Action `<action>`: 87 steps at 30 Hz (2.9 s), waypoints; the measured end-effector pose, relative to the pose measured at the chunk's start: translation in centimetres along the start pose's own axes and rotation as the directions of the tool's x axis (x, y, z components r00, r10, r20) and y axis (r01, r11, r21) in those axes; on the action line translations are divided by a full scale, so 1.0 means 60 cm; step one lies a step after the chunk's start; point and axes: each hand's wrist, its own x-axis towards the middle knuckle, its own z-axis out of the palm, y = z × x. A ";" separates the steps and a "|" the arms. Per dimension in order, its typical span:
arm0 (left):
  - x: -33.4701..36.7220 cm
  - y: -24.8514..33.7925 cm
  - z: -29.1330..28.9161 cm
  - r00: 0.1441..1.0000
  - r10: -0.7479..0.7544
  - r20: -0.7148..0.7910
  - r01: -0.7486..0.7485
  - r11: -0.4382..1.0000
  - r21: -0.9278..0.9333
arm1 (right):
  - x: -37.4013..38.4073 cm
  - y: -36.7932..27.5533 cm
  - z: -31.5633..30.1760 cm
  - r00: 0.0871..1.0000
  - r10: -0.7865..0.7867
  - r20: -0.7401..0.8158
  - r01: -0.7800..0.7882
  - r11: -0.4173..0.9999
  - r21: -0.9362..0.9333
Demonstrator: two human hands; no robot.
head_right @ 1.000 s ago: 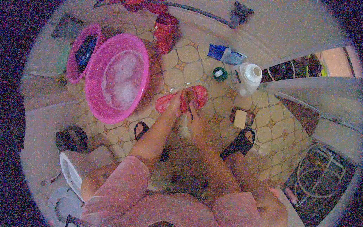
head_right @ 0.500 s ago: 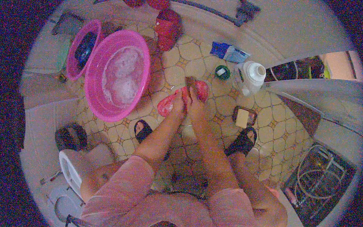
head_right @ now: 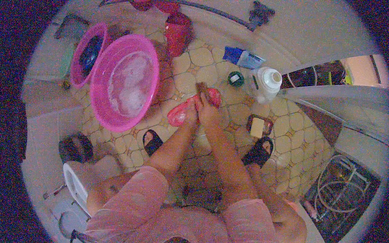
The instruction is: The person cleans a pair of red shoes by applying liquid from a bottle onto a brush and scrubbing the surfaces of the shoes one at a time over a basin of soapy water.
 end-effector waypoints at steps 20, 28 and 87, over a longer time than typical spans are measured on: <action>-0.015 -0.003 0.017 1.000 0.002 -0.017 0.000 0.995 0.095 | -0.056 0.136 0.055 0.916 -0.235 -0.326 0.333 0.898 0.287; 0.010 0.008 -0.024 0.999 -0.009 -0.033 0.013 0.993 0.113 | 0.018 0.041 0.006 0.997 -0.063 -0.051 0.074 0.963 0.261; -0.055 0.110 -0.014 0.873 -0.353 0.337 0.456 0.836 -0.306 | -0.053 0.005 0.051 0.993 -0.110 0.049 0.091 0.951 0.297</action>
